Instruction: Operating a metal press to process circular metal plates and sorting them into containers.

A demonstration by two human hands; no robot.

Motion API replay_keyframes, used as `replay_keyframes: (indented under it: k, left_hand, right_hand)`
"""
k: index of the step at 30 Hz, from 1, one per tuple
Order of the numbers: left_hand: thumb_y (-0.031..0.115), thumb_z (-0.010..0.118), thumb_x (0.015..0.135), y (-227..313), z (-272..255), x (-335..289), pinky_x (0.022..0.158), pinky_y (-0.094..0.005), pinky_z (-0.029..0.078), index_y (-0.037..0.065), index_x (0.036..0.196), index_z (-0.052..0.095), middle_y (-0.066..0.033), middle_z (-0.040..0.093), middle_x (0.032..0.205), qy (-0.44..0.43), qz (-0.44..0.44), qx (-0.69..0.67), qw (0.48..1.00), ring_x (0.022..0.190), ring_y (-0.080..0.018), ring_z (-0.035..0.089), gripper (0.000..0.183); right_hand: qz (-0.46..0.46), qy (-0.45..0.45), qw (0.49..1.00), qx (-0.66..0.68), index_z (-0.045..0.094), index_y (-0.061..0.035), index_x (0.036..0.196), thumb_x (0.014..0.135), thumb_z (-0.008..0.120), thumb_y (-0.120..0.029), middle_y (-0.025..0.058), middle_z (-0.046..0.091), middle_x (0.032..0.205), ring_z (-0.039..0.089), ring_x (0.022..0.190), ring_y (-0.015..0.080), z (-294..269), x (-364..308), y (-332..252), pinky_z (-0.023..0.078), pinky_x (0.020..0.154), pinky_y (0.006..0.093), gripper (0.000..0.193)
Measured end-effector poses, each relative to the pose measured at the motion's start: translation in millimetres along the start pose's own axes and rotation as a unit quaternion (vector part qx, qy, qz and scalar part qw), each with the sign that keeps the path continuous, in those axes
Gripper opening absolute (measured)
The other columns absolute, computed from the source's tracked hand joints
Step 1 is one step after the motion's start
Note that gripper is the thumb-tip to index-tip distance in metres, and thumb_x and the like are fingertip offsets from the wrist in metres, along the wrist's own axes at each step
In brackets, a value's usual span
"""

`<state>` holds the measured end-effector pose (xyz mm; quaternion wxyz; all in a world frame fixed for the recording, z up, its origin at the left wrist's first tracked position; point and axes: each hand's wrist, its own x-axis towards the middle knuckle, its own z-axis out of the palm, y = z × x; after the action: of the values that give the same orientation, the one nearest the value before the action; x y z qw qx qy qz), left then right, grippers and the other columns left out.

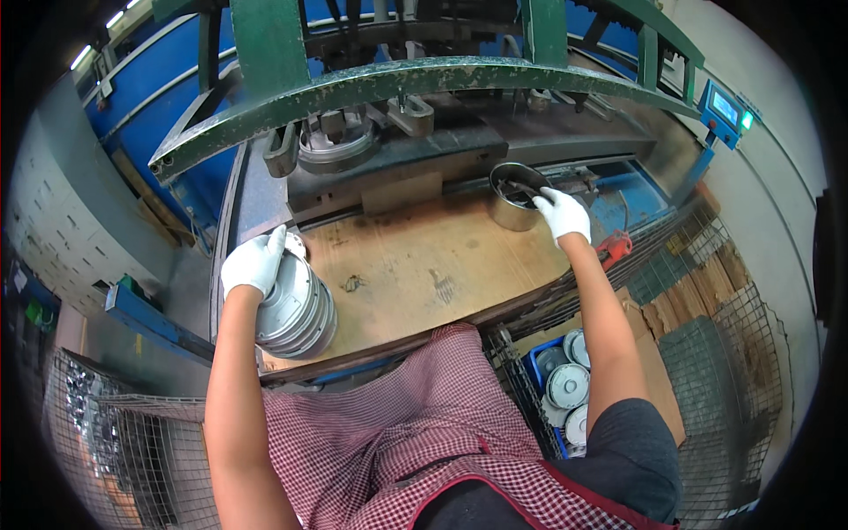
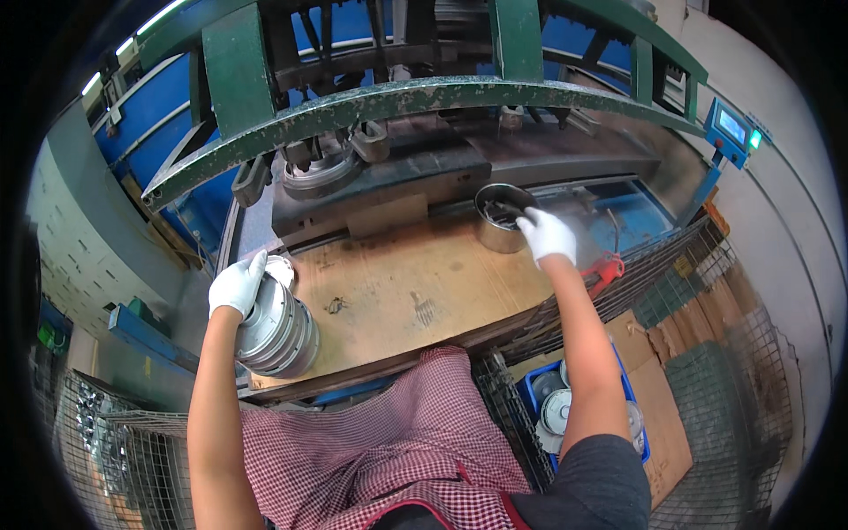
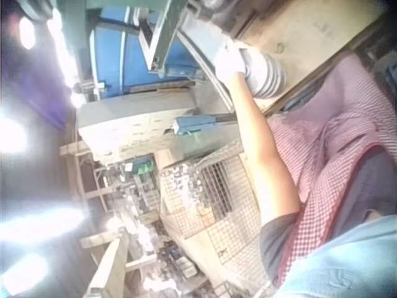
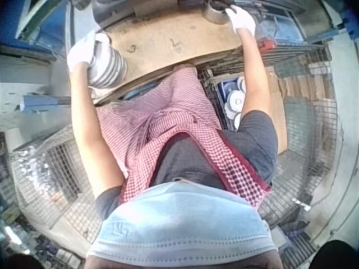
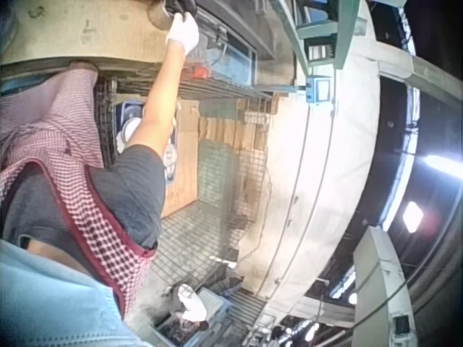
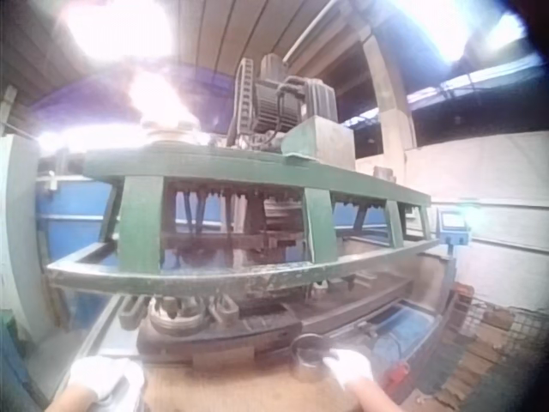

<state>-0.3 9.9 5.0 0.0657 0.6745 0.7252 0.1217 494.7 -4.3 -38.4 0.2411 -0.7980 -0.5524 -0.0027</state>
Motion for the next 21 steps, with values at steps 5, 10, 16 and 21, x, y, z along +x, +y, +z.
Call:
replay_keyframes:
  k: [5,10,16,21]
  left_hand:
    - [0.056,0.030,0.095,2,0,0,0.092,-0.0419,0.044,0.009,0.104,0.070,-0.0205,0.066,0.106,0.003,-0.013,0.021,1.000,0.103,-0.0361,0.061,0.063]
    - [0.055,0.031,0.095,1,1,0,0.090,-0.0421,0.045,0.009,0.104,0.070,-0.0202,0.066,0.105,0.002,-0.011,0.021,1.000,0.101,-0.0370,0.061,0.061]
    - [0.055,0.033,0.095,0,2,3,0.091,-0.0425,0.044,0.009,0.108,0.069,-0.0216,0.066,0.103,0.001,-0.004,-0.014,1.000,0.102,-0.0385,0.060,0.060]
    - [0.055,0.032,0.095,1,1,3,0.091,-0.0413,0.045,0.012,0.109,0.069,-0.0185,0.066,0.106,-0.002,-0.019,0.012,1.000,0.102,-0.0359,0.061,0.058]
  right_hand:
    - [-0.050,0.178,0.967,0.178,0.066,-0.0070,0.117,0.087,0.063,-0.040,0.0150,0.066,0.113,0.062,0.104,0.0305,-5,-11,-19,0.046,0.093,0.0361,0.045]
    - [-0.254,0.149,0.937,0.185,0.065,-0.0055,0.117,0.087,0.065,-0.033,0.0145,0.066,0.112,0.063,0.105,0.0286,2,17,-96,0.046,0.093,0.0333,0.041]
    - [-0.230,0.080,0.962,0.124,0.065,-0.0166,0.119,0.087,0.055,-0.047,0.0134,0.061,0.122,0.057,0.112,0.0322,20,92,-172,0.044,0.095,0.0398,0.045]
    - [-0.120,0.105,0.980,0.117,0.064,-0.0172,0.120,0.087,0.057,-0.044,0.0130,0.061,0.121,0.057,0.113,0.0318,11,127,-139,0.045,0.096,0.0390,0.043]
